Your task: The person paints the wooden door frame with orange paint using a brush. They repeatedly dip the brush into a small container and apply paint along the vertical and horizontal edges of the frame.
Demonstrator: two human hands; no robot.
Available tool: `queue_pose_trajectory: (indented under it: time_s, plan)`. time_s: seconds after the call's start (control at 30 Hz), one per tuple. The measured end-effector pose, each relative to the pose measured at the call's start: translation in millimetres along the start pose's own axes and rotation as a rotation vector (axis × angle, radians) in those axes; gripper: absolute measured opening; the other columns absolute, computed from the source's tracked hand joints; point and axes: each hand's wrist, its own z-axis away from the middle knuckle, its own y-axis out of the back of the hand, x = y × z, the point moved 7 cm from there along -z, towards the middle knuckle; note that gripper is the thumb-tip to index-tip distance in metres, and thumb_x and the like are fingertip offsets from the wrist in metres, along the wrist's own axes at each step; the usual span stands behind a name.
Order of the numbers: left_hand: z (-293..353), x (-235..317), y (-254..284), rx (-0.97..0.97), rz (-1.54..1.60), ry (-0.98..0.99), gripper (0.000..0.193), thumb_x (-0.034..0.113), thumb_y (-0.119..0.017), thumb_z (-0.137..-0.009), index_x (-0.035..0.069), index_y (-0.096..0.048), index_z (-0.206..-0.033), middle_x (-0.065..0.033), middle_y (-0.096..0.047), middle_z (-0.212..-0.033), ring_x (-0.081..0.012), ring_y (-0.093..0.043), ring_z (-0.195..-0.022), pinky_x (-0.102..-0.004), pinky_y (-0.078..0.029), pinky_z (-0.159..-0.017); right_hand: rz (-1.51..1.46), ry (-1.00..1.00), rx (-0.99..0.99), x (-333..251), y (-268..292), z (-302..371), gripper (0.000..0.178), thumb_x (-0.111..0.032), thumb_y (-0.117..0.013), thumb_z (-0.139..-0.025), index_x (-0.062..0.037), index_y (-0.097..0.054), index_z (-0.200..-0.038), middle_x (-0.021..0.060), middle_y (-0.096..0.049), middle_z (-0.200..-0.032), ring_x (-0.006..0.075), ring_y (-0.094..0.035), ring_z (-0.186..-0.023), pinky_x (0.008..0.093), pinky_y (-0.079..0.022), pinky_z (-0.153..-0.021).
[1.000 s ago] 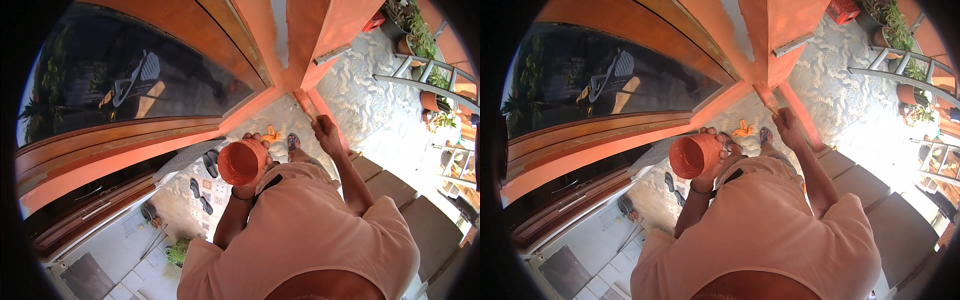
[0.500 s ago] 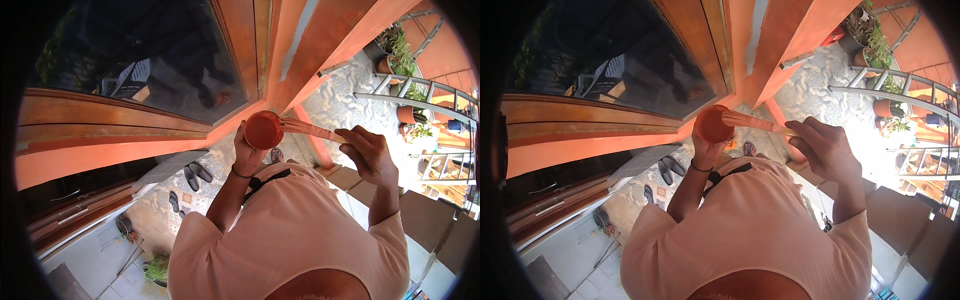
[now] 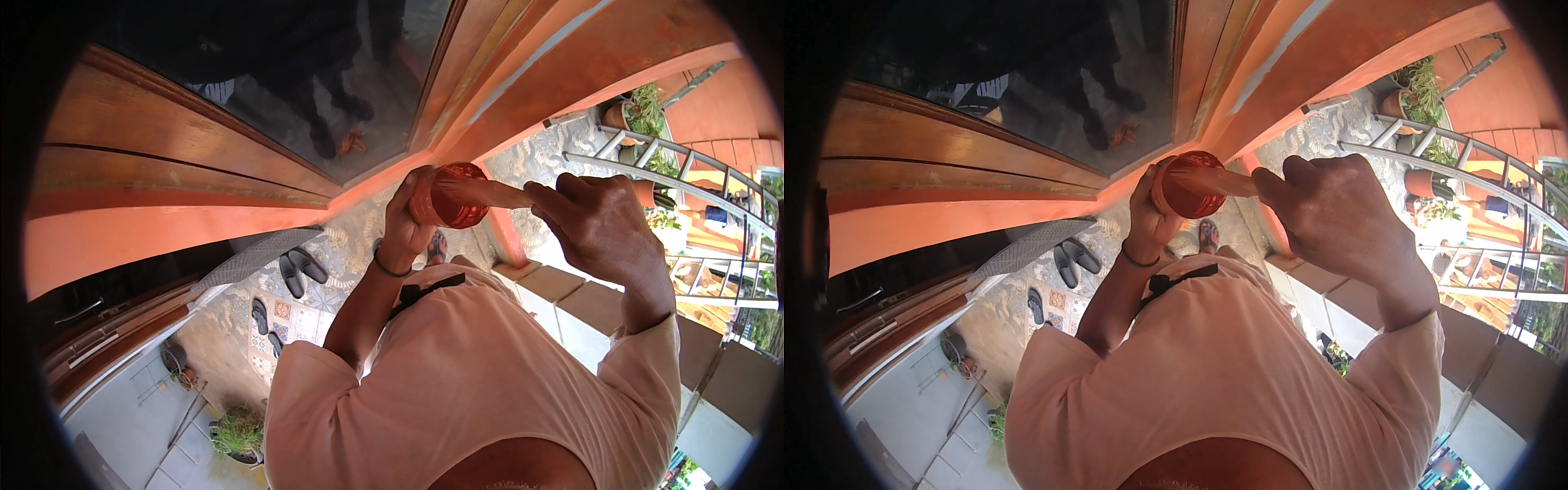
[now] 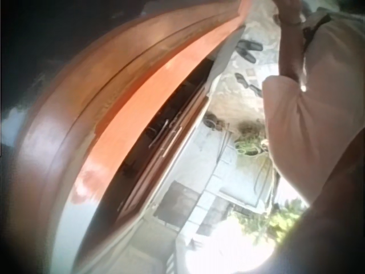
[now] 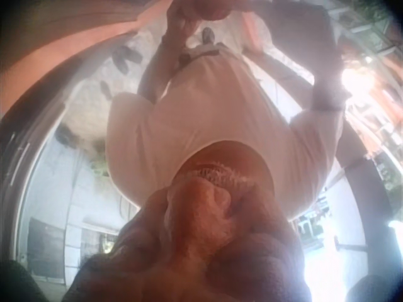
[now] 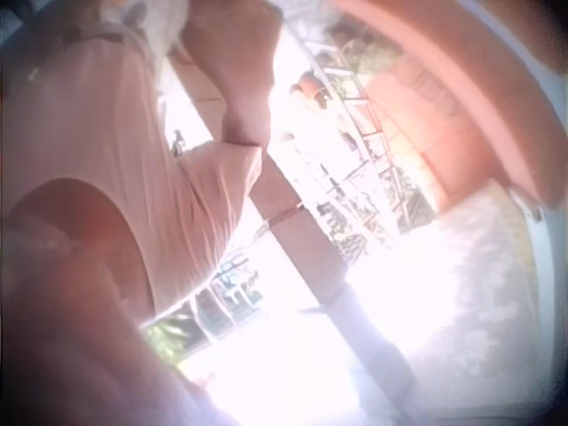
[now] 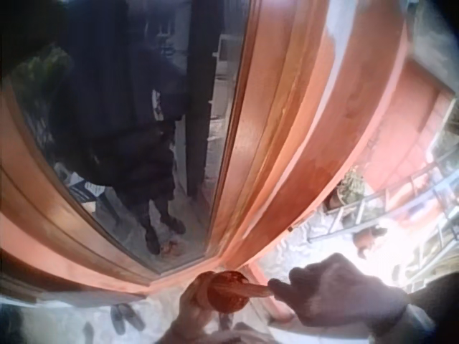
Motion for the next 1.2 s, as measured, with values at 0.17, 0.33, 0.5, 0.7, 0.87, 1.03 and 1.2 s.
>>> queue_pose_trajectory:
  time_s: [0.17, 0.33, 0.5, 0.7, 0.87, 1.03, 1.2]
  plan:
    - [4.8, 12.0, -5.4, 0.004, -0.06, -0.011, 0.036, 0.029, -0.054, -0.112, 0.001, -0.061, -0.134, -0.015, -0.069, -0.136, -0.029, -0.064, -0.131, -0.0489, -0.049, -0.116, 0.11, 0.044, -0.129, -23.6, -9.3, -27.2, 0.029, -0.006, -0.073, -0.08, -0.0035, -0.073, -0.109, 0.0055, -0.059, -0.068, 0.0226, -0.064, -0.058, 0.0397, -0.048, -0.05]
    - [6.6, 18.5, -7.5, 0.047, -0.124, -0.018, 0.038, 0.03, -0.056, -0.111, 0.001, -0.061, -0.134, -0.0149, -0.07, -0.133, -0.0289, -0.065, -0.129, -0.0489, -0.05, -0.115, 0.183, 0.123, -0.203, -41.3, -22.6, -47.7, 0.037, -0.006, -0.071, -0.079, -0.0038, -0.07, -0.115, 0.0068, -0.063, -0.071, 0.0232, -0.069, -0.064, 0.0371, -0.053, -0.054]
    - [7.4, 22.0, -6.5, 0.052, -0.152, -0.011, 0.04, 0.032, -0.057, -0.11, 0.001, -0.061, -0.135, -0.0156, -0.07, -0.133, -0.0294, -0.065, -0.129, -0.0493, -0.05, -0.115, 0.224, 0.13, -0.233, -48.9, -26.5, -55.1, 0.045, -0.005, -0.069, -0.082, -0.0065, -0.067, -0.126, 0.006, -0.064, -0.073, 0.0214, -0.07, -0.066, 0.0364, -0.054, -0.054]
    - [11.6, 25.4, -10.2, 0.003, -0.163, -0.006, 0.043, 0.033, -0.058, -0.11, 0.002, -0.06, -0.138, -0.0147, -0.069, -0.137, -0.0296, -0.064, -0.13, -0.05, -0.049, -0.116, 0.274, 0.175, -0.209, -57.5, -32.9, -58.8, 0.042, -0.007, -0.07, -0.082, -0.0075, -0.067, -0.124, 0.0061, -0.066, -0.073, 0.0201, -0.072, -0.069, 0.0349, -0.055, -0.054]
    - [12.6, 25.9, 2.7, -0.019, -0.159, 0.024, 0.043, 0.033, -0.058, -0.11, 0.002, -0.061, -0.14, -0.0123, -0.067, -0.141, -0.0286, -0.061, -0.135, -0.0501, -0.044, -0.119, 0.245, 0.185, -0.269, -61.8, -32.2, -62.1, 0.024, -0.011, -0.074, -0.08, -0.001, -0.069, -0.102, 0.0084, -0.07, -0.078, 0.0213, -0.074, -0.07, 0.0342, -0.056, -0.056]
    - [21.1, 21.4, 11.3, -0.01, -0.138, 0.022, 0.045, 0.033, -0.058, -0.11, 0.001, -0.06, -0.141, -0.0134, -0.066, -0.143, -0.0289, -0.059, -0.136, -0.0502, -0.042, -0.121, 0.232, 0.178, -0.268, -63.2, -37.2, -54.7, 0.022, -0.012, -0.075, -0.077, -0.0004, -0.069, -0.095, 0.0096, -0.07, -0.077, 0.0234, -0.074, -0.07, 0.0361, -0.057, -0.058]
    - [20.7, 22.5, -6.4, 0.061, -0.063, 0.007, 0.036, 0.029, -0.059, -0.11, 0.002, -0.063, -0.134, -0.0131, -0.071, -0.132, -0.027, -0.065, -0.129, -0.0476, -0.05, -0.115, 0.097, -0.061, -0.196, -38.3, -13.0, -41.5, 0.011, -0.012, -0.074, -0.087, -0.0068, -0.073, -0.096, 0.009, -0.072, -0.077, 0.0268, -0.074, -0.071, 0.0403, -0.054, -0.06]
